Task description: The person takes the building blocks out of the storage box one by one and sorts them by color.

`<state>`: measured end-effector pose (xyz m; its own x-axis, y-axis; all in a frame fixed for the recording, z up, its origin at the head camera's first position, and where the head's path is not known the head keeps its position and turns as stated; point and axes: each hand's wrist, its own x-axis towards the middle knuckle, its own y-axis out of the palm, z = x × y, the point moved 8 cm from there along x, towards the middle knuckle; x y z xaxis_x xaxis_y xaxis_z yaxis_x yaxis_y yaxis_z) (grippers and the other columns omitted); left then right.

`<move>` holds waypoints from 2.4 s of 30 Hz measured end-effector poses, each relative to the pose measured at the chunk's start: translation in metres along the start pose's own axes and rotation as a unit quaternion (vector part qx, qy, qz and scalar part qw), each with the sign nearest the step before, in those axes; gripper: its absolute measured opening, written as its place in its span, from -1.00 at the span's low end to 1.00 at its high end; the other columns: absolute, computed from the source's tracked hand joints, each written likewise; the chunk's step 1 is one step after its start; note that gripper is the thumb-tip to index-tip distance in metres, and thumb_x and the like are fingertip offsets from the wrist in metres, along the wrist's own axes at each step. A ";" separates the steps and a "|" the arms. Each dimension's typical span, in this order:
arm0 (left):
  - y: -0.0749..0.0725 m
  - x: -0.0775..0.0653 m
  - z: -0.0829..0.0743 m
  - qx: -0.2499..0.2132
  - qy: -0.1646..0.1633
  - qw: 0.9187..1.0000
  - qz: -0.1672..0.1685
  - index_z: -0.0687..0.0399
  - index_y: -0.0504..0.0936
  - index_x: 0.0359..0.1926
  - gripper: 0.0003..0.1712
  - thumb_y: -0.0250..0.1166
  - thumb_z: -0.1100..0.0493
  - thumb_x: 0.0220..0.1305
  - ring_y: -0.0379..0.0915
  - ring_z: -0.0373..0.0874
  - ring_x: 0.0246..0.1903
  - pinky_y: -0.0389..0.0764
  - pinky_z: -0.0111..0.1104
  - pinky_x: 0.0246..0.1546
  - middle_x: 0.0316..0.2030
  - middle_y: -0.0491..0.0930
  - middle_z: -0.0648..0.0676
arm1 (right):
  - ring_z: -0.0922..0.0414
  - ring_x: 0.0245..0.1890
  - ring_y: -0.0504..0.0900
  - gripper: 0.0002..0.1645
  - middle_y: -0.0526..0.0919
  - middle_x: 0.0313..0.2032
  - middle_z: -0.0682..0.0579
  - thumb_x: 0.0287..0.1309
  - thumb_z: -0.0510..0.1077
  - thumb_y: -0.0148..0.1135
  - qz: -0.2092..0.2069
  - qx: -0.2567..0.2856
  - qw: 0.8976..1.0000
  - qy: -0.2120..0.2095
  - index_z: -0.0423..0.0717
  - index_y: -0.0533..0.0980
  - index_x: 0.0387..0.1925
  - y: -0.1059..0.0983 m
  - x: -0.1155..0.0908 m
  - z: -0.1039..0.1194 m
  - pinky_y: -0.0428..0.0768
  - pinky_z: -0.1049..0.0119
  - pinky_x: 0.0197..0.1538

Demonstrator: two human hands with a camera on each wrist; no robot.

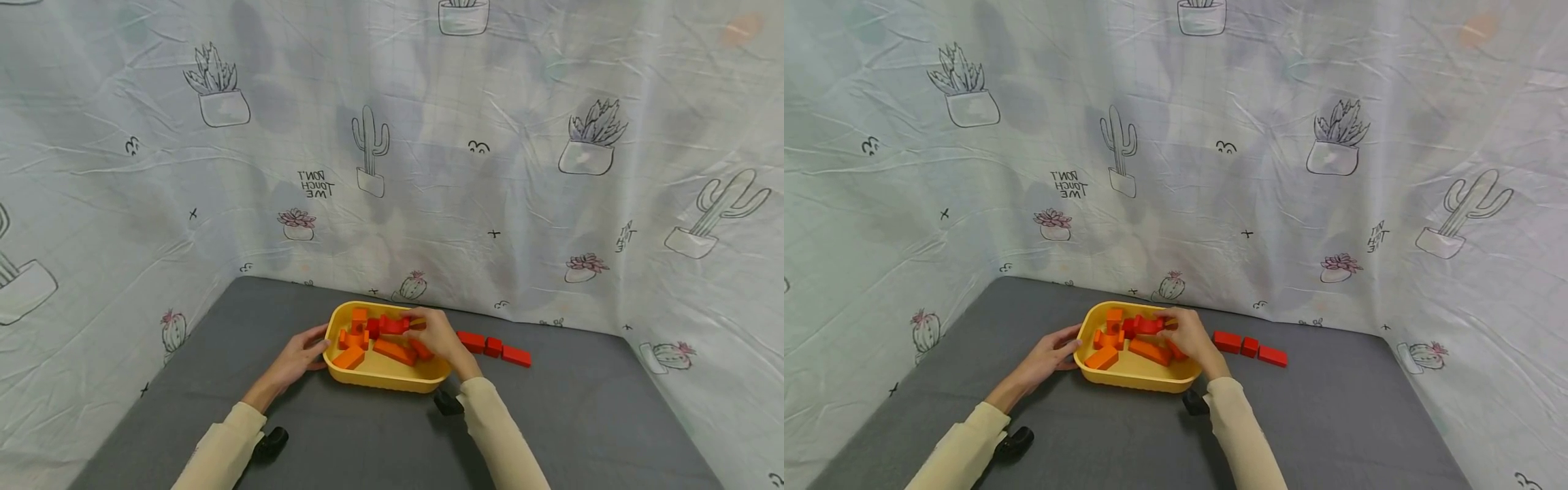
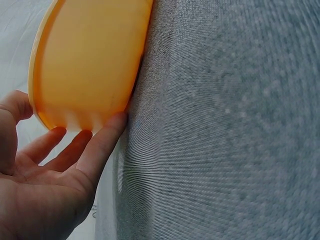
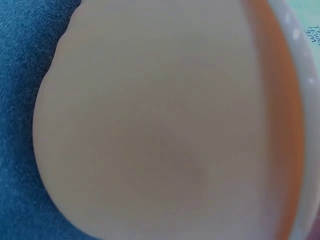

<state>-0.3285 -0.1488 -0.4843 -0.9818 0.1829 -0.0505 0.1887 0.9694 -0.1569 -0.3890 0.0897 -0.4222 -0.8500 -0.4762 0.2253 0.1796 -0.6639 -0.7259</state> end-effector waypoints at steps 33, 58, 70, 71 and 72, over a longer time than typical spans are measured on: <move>-0.003 -0.001 -0.006 -0.002 0.001 1.000 0.008 0.05 0.15 0.33 -0.44 0.01 0.12 0.35 0.26 0.13 0.14 0.58 -0.20 -0.16 0.27 0.16 0.20 | 0.07 -0.16 0.62 -0.55 0.61 -0.12 0.03 -0.12 -0.30 0.36 -0.080 0.070 0.993 0.048 -0.07 0.58 -0.08 -0.061 -0.039 -0.040 0.62 0.31 -0.23; -0.001 0.000 0.000 -0.013 0.001 1.000 0.012 0.06 0.14 0.34 -0.43 0.01 0.13 0.35 0.27 0.13 0.14 0.58 -0.20 -0.16 0.26 0.17 0.22 | -0.07 0.05 0.47 -0.44 0.45 0.10 -0.11 -0.02 -0.32 0.28 -0.120 0.083 0.986 0.084 -0.07 0.45 0.09 -0.129 -0.096 -0.076 0.59 0.32 -0.14; -0.002 -0.001 -0.001 -0.012 -0.006 1.000 0.008 0.06 0.14 0.34 -0.44 0.01 0.13 0.35 0.25 0.14 0.15 0.57 -0.19 -0.14 0.26 0.17 0.22 | -0.04 0.01 0.51 -0.48 0.48 0.08 -0.11 0.01 -0.22 0.29 -0.136 0.019 0.985 0.107 -0.07 0.46 0.08 -0.153 -0.126 -0.103 0.59 0.32 -0.14; -0.002 0.000 -0.001 -0.012 -0.006 1.000 0.008 0.06 0.14 0.33 -0.44 0.01 0.13 0.35 0.25 0.13 0.15 0.57 -0.19 -0.15 0.26 0.17 0.22 | -0.03 0.02 0.49 -0.48 0.48 0.07 -0.11 0.01 -0.20 0.30 -0.139 0.012 0.984 0.111 -0.07 0.47 0.08 -0.154 -0.128 -0.106 0.59 0.29 -0.13; -0.002 0.000 -0.001 -0.012 -0.006 1.000 0.008 0.06 0.14 0.33 -0.44 0.01 0.13 0.35 0.25 0.13 0.15 0.57 -0.19 -0.15 0.26 0.17 0.22 | -0.03 0.03 0.49 -0.48 0.49 0.07 -0.11 0.00 -0.19 0.30 -0.141 0.008 0.983 0.118 -0.07 0.47 0.08 -0.156 -0.130 -0.109 0.58 0.27 -0.12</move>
<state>-0.3285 -0.1508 -0.4831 -0.9785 0.1956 -0.0646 0.2027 0.9703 -0.1323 -0.3605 0.3176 -0.4088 -0.9578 -0.1270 0.2579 -0.0728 -0.7607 -0.6450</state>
